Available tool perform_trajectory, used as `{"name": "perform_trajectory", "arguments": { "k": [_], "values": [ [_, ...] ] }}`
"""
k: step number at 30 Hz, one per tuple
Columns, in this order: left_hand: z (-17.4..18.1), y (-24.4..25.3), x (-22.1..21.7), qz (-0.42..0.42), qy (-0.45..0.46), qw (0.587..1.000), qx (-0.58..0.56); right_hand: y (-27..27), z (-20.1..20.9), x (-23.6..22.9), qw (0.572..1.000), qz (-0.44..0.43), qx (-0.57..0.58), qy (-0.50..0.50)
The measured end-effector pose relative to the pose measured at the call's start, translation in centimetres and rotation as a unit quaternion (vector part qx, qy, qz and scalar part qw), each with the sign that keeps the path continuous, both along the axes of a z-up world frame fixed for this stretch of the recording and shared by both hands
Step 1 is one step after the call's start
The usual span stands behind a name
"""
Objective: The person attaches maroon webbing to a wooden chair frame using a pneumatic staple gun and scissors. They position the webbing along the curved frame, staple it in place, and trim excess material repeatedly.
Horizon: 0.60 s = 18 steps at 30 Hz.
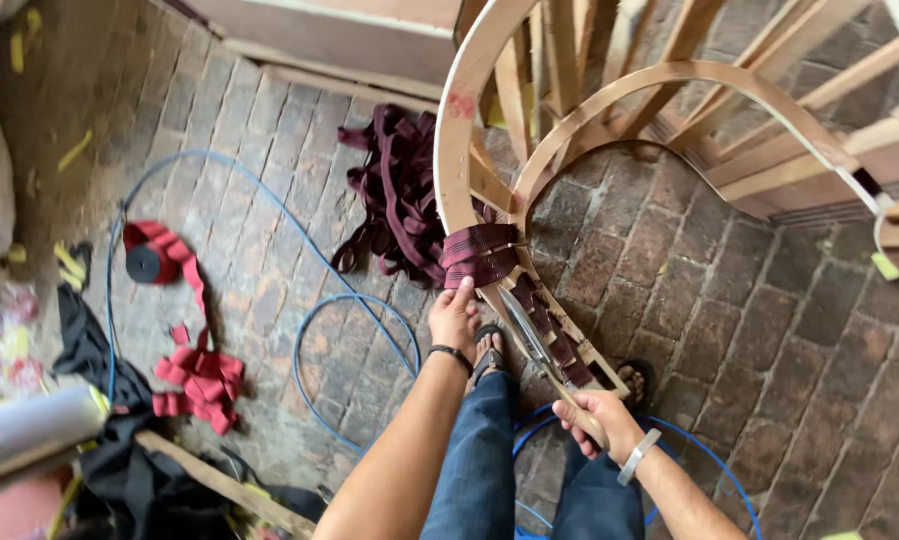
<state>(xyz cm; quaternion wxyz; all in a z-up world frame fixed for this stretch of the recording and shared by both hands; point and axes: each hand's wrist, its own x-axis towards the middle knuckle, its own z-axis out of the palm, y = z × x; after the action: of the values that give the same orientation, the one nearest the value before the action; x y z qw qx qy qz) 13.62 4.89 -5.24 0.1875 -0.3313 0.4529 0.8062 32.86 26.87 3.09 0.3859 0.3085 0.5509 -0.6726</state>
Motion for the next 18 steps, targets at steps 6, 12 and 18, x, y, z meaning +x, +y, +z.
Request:
{"name": "perform_trajectory", "arguments": {
  "k": [6,12,18],
  "values": [
    [5.5,3.0,2.5,0.126,0.046,0.990,-0.053,1.4,-2.7,-2.9,0.996,-0.007,-0.076,0.038],
    [7.2,4.6,2.6,0.185,0.037,0.980,-0.067,4.0,-3.6,-4.4,0.993,0.038,-0.104,0.048],
    [8.4,4.8,2.3,0.189,-0.002,0.979,-0.076,5.1,-3.4,-2.0,0.992,0.080,-0.096,0.028]
  ]
}}
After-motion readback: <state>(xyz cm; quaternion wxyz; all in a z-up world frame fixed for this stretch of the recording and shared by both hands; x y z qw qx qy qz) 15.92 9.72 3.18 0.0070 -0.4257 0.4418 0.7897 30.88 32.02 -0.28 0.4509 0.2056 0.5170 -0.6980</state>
